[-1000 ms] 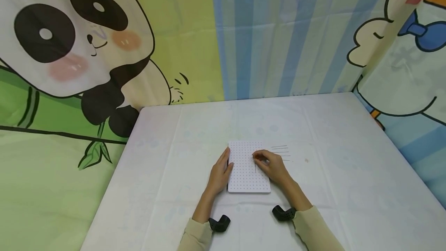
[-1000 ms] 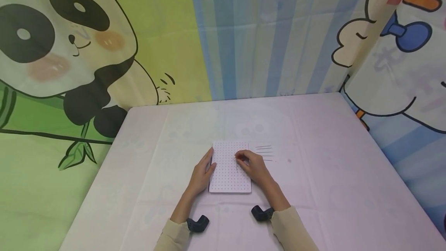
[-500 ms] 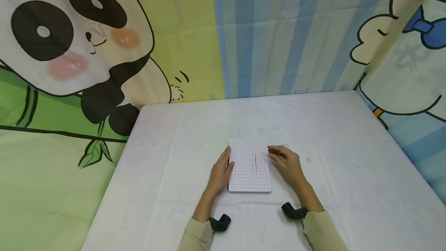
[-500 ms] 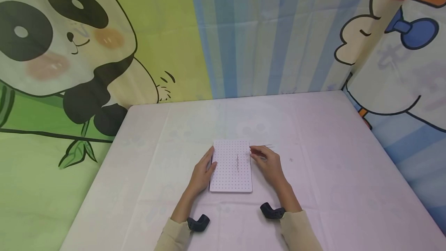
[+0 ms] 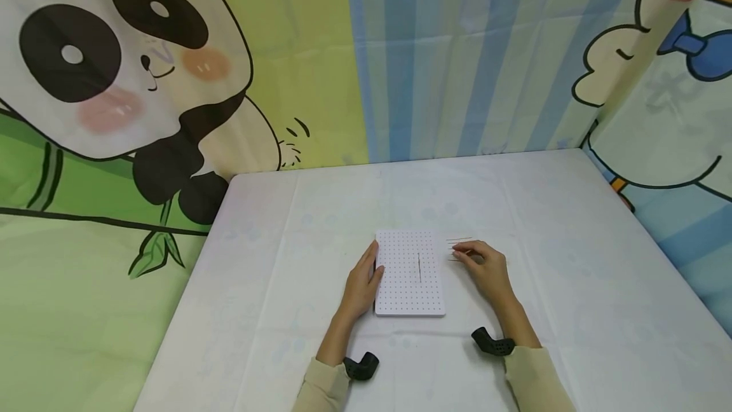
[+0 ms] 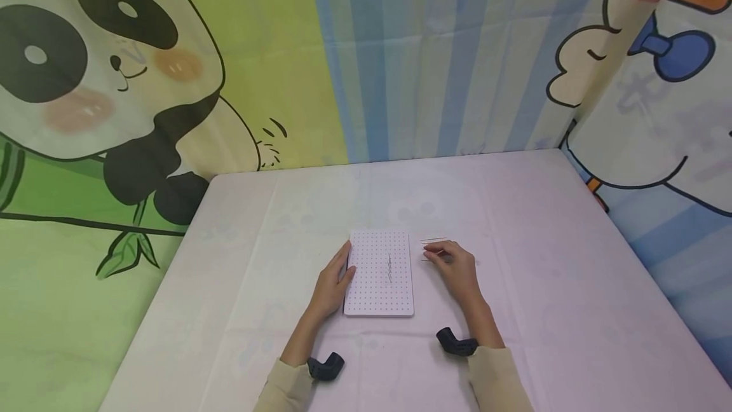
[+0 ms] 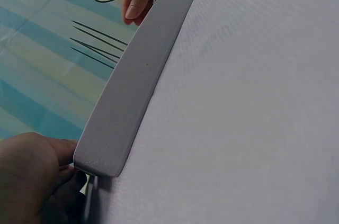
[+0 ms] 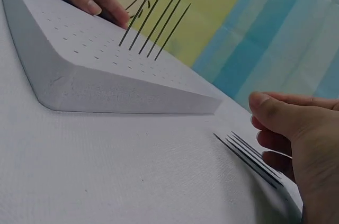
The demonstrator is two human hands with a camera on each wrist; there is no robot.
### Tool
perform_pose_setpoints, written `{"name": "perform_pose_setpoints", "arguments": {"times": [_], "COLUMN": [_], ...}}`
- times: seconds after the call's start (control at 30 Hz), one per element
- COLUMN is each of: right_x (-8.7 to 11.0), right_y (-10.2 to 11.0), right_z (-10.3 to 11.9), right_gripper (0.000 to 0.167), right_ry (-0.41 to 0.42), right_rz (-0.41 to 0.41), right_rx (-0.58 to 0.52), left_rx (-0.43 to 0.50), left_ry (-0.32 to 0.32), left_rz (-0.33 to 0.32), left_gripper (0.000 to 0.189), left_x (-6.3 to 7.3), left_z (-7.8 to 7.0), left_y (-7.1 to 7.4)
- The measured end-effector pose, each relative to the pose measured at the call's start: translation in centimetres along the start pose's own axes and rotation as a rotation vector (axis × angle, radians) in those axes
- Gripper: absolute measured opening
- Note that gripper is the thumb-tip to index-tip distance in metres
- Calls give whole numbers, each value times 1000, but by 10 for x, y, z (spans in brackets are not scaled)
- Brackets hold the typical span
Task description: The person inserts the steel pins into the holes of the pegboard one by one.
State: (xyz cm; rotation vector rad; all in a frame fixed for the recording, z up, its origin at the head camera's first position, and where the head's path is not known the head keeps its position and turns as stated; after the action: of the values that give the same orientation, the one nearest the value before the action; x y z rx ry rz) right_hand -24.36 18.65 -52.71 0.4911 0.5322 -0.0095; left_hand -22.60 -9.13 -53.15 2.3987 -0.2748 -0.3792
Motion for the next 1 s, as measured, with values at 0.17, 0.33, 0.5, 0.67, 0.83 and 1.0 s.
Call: {"name": "perform_pose_setpoints", "arguments": {"times": [0.17, 0.33, 0.5, 0.67, 0.83, 1.0], "right_x": [0, 1, 1, 0, -1, 0], "right_y": [0, -1, 0, 0, -1, -2], "right_z": [-6, -9, -10, -8, -6, -5], "right_gripper": [12, 9, 9, 11, 10, 11], "right_ry": [-1, 0, -24, -9, 17, 14], "right_rz": [13, 29, 58, 74, 79, 87], "right_rx": [37, 90, 126, 154, 172, 185], "left_rx": [-5, -9, -2, 3, -3, -1], "left_ry": [12, 10, -11, -17, -10, 1], "left_rz": [4, 0, -9, -11, -9, -3], "left_gripper": [54, 54, 54, 54, 54, 54], "left_x": [0, 0, 0, -1, -1, -1], "left_z": [-1, -1, 0, -2, -2, -2], "left_y": [0, 0, 0, 0, 0, 1]}}
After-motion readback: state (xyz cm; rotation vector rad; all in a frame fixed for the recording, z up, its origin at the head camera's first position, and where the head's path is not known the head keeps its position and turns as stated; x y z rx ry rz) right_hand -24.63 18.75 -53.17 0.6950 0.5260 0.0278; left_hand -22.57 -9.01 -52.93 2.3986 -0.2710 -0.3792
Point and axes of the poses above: each hand's wrist, its own x-axis away from the middle knuckle, its own y-axis out of the back of the hand, z = x × y, the point moved 2 cm from there along -x, towards the middle knuckle, and after that the axes turned 7 degrees about z, right-handed, at the moved point
